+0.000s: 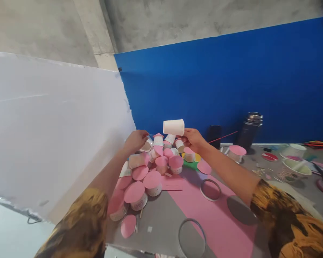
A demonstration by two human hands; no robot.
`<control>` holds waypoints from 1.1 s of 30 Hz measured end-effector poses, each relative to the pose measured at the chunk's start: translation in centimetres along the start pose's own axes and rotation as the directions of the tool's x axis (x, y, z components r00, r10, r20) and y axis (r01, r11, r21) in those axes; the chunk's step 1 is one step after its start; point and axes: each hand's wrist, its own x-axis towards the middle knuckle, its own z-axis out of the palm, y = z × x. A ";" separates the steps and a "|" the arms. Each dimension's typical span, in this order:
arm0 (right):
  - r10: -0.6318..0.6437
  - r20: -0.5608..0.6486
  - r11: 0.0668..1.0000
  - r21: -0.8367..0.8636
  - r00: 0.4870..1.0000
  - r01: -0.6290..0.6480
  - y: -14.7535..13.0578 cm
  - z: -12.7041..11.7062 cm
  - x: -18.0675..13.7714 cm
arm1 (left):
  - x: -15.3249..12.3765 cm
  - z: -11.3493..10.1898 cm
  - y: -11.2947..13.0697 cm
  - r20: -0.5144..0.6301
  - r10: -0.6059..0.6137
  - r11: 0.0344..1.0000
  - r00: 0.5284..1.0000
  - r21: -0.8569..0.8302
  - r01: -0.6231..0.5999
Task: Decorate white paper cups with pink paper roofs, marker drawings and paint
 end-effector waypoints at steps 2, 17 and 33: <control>0.014 -0.022 0.996 0.083 1.000 -0.012 1.6 -2.5 -3.2 | -2.2 2.2 3.0 0.010 0.062 0.993 0.998 -0.102 -0.061; -0.284 -0.166 0.845 -0.509 0.944 0.164 8.2 -9.4 -15.1 | -11.9 21.1 11.0 0.472 -0.050 0.126 0.880 -0.871 0.474; -0.308 0.138 0.512 -0.810 0.941 0.286 9.3 -9.4 -15.1 | -11.8 23.1 7.5 0.500 -0.031 0.178 0.865 -0.849 0.497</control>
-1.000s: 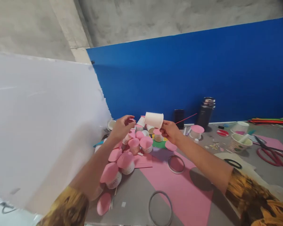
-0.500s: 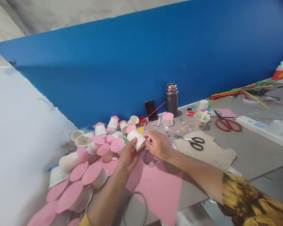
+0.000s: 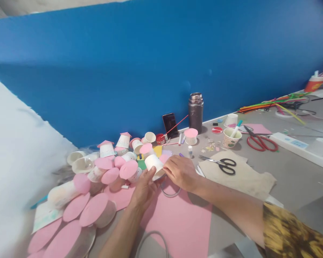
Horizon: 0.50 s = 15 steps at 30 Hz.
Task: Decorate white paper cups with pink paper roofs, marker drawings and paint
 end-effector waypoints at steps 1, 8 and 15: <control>0.010 -0.013 0.999 0.031 1.000 -0.010 0.1 0.1 0.0 | 0.1 -0.1 0.0 -0.010 0.006 1.000 1.000 0.013 -0.006; 0.252 -0.183 0.899 0.409 0.950 -0.160 1.5 -1.7 1.3 | 0.2 -0.3 0.5 -0.035 -0.008 0.992 0.999 -0.124 0.003; 0.207 0.135 0.887 0.391 0.969 -0.245 2.1 -8.3 2.0 | -0.2 -0.1 0.8 0.004 -0.030 0.975 1.000 -0.220 0.030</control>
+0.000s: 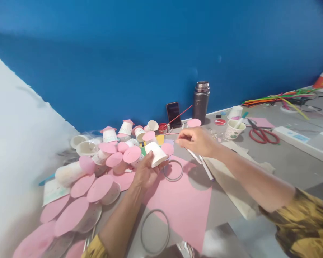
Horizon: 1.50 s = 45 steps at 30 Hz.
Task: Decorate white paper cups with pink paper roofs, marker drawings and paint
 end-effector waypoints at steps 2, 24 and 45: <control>0.041 0.200 0.973 -0.231 0.979 0.007 0.2 -0.4 -0.9 | 0.0 0.0 -0.1 -0.018 0.013 1.000 1.000 0.015 -0.013; -0.132 -0.036 0.953 -0.278 0.991 0.117 7.6 6.5 -4.1 | 0.9 -0.9 -1.2 0.007 0.429 0.691 0.903 0.642 -0.333; 0.207 -0.068 0.735 -0.647 0.976 -0.201 6.6 4.6 -3.7 | 0.7 -1.3 -2.0 0.016 0.298 0.851 0.955 0.449 -0.273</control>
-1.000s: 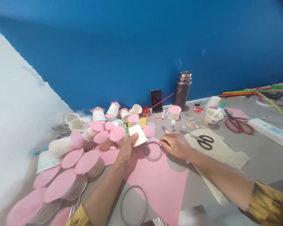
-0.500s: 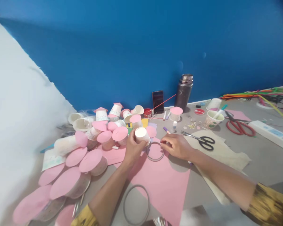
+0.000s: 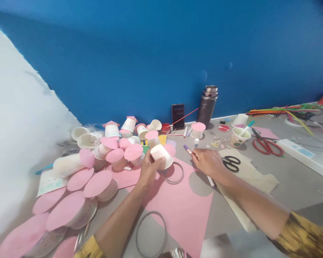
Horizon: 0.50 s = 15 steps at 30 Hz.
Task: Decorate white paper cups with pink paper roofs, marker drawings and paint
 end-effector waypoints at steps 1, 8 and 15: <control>0.022 -0.001 1.000 -0.010 1.000 -0.022 0.2 -0.3 0.1 | 0.0 0.0 0.0 0.002 0.002 1.000 1.000 0.005 -0.002; 0.152 0.109 0.985 -0.102 0.982 -0.141 1.3 -1.7 1.0 | 0.0 0.1 0.0 -0.024 0.009 1.000 1.000 -0.002 -0.009; 0.063 0.198 0.996 -0.072 0.978 -0.050 0.8 -0.6 0.6 | -0.2 0.2 0.2 -0.007 -0.021 0.999 1.000 0.033 0.021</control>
